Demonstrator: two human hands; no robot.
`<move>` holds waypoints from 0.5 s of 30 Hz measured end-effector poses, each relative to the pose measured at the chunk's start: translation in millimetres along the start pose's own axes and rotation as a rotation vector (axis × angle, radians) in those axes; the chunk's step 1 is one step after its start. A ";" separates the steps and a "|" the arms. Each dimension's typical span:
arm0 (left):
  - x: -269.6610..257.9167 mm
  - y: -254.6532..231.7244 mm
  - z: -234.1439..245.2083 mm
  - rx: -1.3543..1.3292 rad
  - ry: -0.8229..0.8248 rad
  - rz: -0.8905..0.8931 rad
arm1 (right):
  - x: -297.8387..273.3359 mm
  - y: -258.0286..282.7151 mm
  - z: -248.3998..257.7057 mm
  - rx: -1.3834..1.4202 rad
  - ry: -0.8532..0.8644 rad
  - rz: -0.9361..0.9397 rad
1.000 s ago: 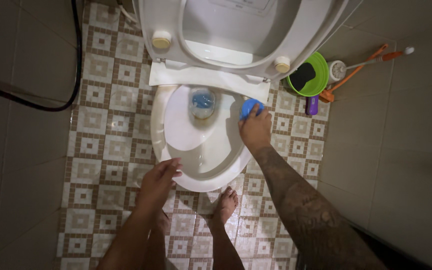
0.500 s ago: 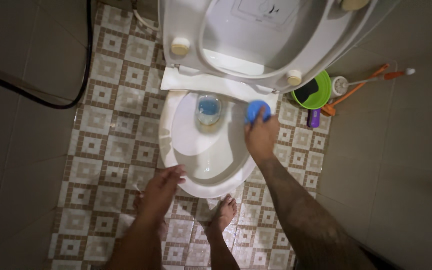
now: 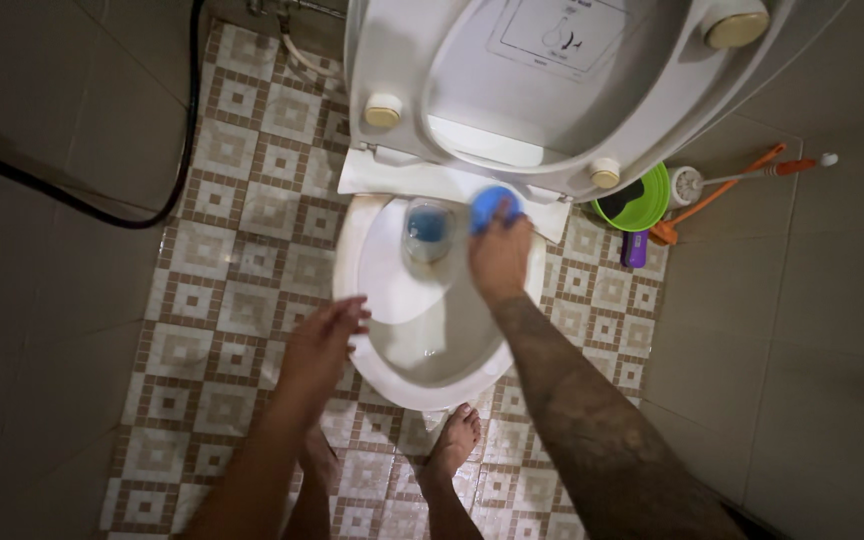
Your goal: The person cleans a toilet by wiping the underside of the seat and the rim with a blue sponge. They then pour blue cleaning liquid into the bowl and scrub the interior with the sponge. Finally, they wipe the exterior base and tank of the toilet.
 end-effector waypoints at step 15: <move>0.5 -13.6 14.3 -0.105 -0.052 0.022 | -18.3 89.3 -43.6 -0.377 -0.187 0.610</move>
Point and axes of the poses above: each hand's wrist, its own x-axis towards the middle knuckle, its own z-axis out of the back of the hand, y = z × x, the point moved 4 cm from there along x, towards the middle knuckle, and after that the axes turned 15 degrees about -x, right-handed, at the moved point
